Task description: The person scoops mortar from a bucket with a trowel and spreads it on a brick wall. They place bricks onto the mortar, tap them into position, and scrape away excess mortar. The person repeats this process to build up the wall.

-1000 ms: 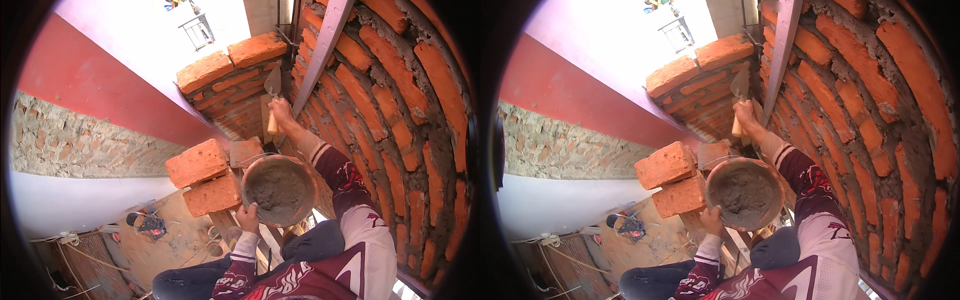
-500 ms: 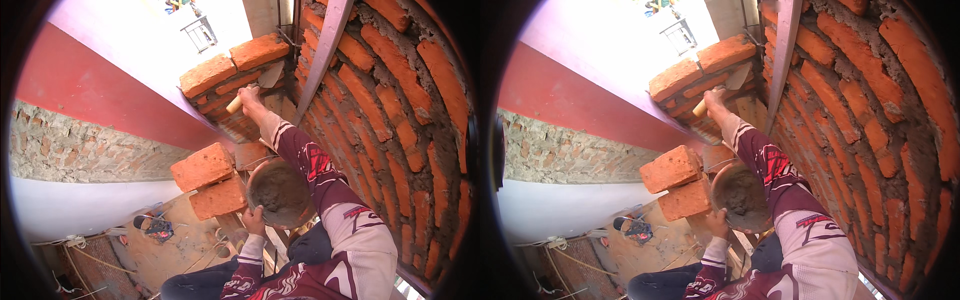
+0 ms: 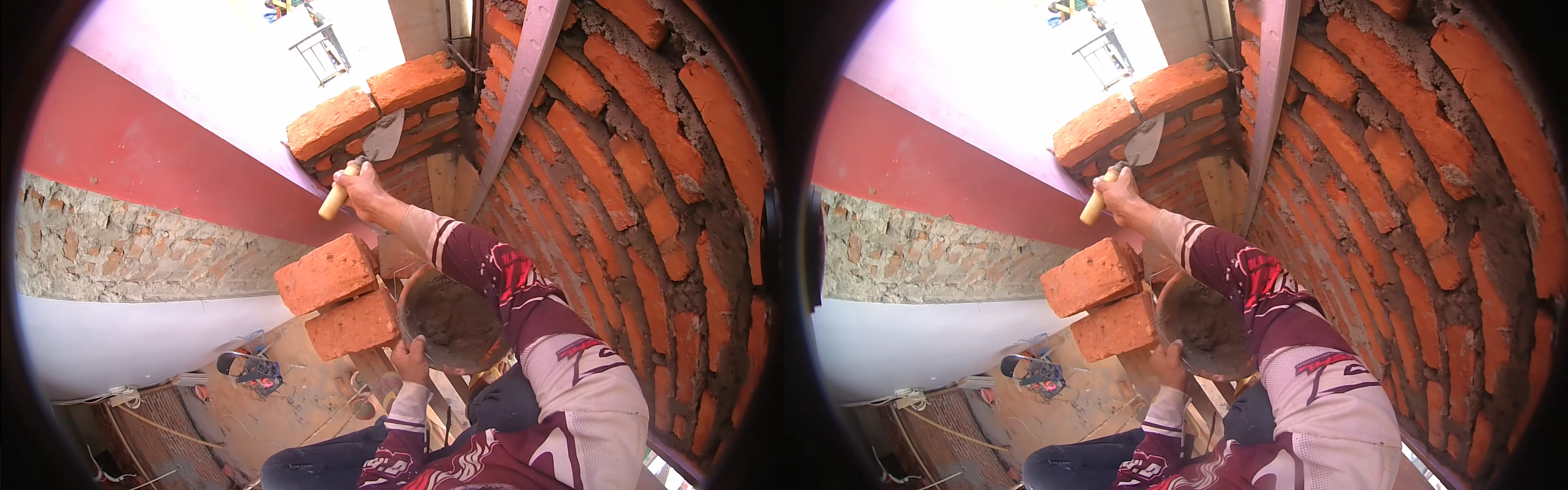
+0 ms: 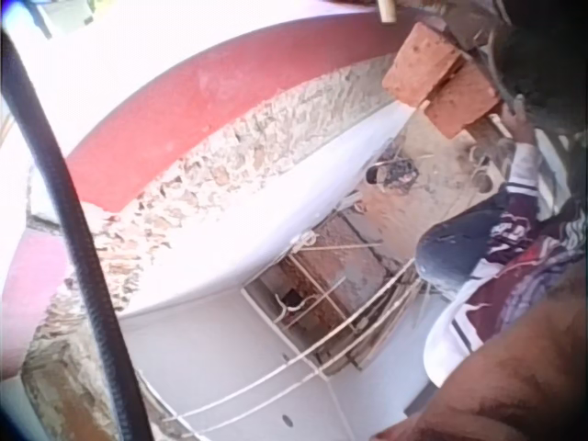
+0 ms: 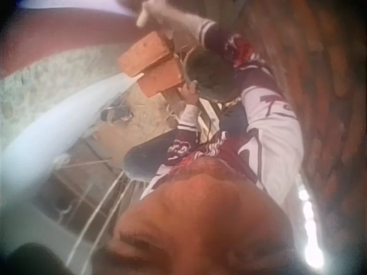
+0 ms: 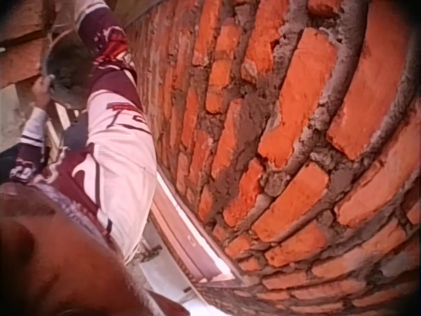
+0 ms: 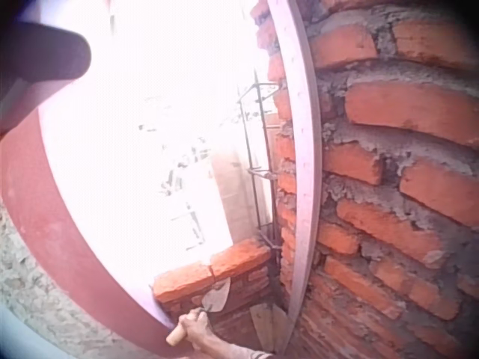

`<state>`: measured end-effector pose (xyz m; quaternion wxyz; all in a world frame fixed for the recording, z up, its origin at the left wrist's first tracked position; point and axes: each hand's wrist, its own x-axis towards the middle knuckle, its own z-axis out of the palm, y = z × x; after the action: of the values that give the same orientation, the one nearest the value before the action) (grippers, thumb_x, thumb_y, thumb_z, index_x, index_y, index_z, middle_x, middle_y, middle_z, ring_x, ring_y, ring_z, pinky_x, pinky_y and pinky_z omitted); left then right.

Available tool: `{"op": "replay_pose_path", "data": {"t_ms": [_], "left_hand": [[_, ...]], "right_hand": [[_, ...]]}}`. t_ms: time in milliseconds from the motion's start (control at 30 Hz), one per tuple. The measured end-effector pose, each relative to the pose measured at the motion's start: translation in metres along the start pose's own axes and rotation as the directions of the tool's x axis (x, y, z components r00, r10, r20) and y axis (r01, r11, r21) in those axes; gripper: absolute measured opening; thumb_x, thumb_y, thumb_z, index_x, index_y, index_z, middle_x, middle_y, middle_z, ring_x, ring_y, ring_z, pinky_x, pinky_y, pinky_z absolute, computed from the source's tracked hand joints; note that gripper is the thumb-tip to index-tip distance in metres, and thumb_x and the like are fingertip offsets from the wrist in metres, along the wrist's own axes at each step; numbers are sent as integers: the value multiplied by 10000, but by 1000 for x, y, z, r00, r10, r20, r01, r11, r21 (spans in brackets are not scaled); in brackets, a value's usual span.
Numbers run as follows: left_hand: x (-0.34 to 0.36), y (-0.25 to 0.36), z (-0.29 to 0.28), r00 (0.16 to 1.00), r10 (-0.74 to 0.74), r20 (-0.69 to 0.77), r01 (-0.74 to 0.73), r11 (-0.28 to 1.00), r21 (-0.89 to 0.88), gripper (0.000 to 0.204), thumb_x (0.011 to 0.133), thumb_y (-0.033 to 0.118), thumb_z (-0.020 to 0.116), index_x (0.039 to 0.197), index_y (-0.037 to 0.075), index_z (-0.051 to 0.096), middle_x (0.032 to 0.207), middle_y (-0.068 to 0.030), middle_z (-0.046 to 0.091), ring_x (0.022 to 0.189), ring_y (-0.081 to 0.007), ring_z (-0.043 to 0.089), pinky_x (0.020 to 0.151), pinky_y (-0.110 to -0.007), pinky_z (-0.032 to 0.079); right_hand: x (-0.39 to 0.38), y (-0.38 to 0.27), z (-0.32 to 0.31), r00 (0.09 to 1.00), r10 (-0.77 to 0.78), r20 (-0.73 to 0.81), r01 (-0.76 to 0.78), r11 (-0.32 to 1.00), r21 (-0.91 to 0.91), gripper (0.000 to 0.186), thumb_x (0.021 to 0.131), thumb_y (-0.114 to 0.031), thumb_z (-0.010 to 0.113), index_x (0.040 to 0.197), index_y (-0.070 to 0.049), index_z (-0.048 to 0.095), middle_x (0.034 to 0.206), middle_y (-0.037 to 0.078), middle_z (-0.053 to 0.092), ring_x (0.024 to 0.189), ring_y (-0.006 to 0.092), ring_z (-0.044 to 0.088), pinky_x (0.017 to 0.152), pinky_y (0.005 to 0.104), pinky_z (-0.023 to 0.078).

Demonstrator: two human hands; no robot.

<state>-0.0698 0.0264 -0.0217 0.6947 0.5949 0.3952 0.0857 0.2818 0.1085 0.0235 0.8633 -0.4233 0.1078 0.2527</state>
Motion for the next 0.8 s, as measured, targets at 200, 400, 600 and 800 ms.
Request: {"op": "replay_pose_path", "data": {"t_ms": [200,400,600,800], "left_hand": [[-3,2,2,1000,15,-7,-15,1000,-17,62,898,82,719,872,44,677,771,60,616,675,-33,508,619,-223,425],[-3,1,1,1000,23,-3,-22,999,26,135,895,138,716,921,9,684,824,11,667,738,-82,577,684,-274,476],[-2,1,5,998,39,-42,-38,999,31,319,876,120,759,691,96,500,698,64,532,647,-47,445,578,-261,384],[-2,2,5,999,25,-37,-26,1000,-16,338,878,117,756,681,108,481,690,64,521,645,-46,436,576,-254,376]], "right_hand": [[-61,-38,-14,979,-10,203,-3,998,60,373,1005,-91,661,1271,-100,399,1126,80,534,1005,223,641,832,502,608],[-60,-107,-45,935,-283,215,331,913,-239,428,1007,-153,684,1315,0,428,1051,84,601,912,196,682,819,355,617],[-42,-133,-39,875,-403,269,478,625,-617,397,962,-323,749,1118,9,595,935,85,658,838,164,666,731,322,545],[-39,-124,-35,877,-415,244,392,322,-862,513,901,-408,746,1121,38,618,976,167,704,871,257,697,781,388,554]]}}
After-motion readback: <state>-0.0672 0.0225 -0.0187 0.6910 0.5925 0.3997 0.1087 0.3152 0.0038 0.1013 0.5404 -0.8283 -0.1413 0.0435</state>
